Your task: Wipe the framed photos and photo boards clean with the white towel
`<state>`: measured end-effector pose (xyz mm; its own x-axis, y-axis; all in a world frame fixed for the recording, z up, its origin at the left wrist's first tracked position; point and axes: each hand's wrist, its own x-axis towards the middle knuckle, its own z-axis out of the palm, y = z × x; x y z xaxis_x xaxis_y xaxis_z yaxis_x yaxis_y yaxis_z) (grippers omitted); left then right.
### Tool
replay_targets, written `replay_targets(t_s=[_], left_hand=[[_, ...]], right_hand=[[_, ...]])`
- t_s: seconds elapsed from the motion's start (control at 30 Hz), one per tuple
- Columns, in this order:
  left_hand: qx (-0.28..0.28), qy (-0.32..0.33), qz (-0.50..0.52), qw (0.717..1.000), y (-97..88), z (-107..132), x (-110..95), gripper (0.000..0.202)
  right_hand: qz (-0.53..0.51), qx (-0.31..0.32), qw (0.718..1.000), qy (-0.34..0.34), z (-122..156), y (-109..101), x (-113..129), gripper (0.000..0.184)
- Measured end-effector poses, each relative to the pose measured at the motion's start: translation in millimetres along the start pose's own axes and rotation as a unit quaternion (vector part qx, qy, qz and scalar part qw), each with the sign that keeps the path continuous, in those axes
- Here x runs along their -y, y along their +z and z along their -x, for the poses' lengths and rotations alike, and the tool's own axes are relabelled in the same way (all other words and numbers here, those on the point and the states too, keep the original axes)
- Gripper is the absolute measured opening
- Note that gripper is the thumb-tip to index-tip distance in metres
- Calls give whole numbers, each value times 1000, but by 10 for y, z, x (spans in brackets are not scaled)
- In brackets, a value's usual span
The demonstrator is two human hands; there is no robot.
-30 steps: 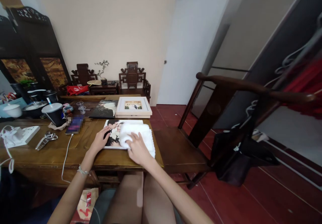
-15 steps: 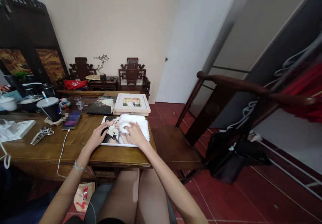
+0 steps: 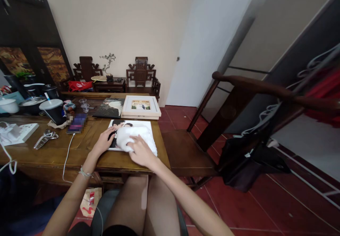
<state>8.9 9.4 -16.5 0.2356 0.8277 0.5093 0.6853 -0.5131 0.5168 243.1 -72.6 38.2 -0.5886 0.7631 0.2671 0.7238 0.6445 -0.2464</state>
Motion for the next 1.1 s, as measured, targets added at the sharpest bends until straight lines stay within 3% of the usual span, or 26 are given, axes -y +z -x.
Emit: replay_targets(t_s=[0.13,0.27,0.37,0.53,0.6,0.7,0.8,0.9,1.0,1.1], left_hand=[[-2,0,-5,1000,-1,-7,18,35],[-1,3,-4,1000,-27,-17,4,35],[3,6,0,1000,-50,-29,-14,37],[0,6,11,1000,-42,-46,-13,42],[-2,-2,14,1000,-27,-47,1,41],[-2,-12,21,1000,-8,-40,16,39],[-2,-16,33,999,-4,-31,-2,38],[-11,-19,47,999,-22,-27,-62,38],[-35,-22,61,997,-68,-34,-128,38],[-80,-44,83,992,-123,-50,-151,38]], right_hand=[[22,5,1000,8,-589,-29,-357,33],[43,-3,998,41,-950,27,-349,35],[57,-7,997,54,-876,122,-102,40],[50,13,999,-7,-232,102,286,36],[37,16,999,-2,18,-4,282,35],[25,21,995,91,195,-179,68,33],[35,13,985,166,105,-263,-246,33],[54,-10,976,212,-165,-233,-433,35],[65,-26,973,222,-471,-131,-367,37],[53,-19,986,156,-646,10,-86,35]])
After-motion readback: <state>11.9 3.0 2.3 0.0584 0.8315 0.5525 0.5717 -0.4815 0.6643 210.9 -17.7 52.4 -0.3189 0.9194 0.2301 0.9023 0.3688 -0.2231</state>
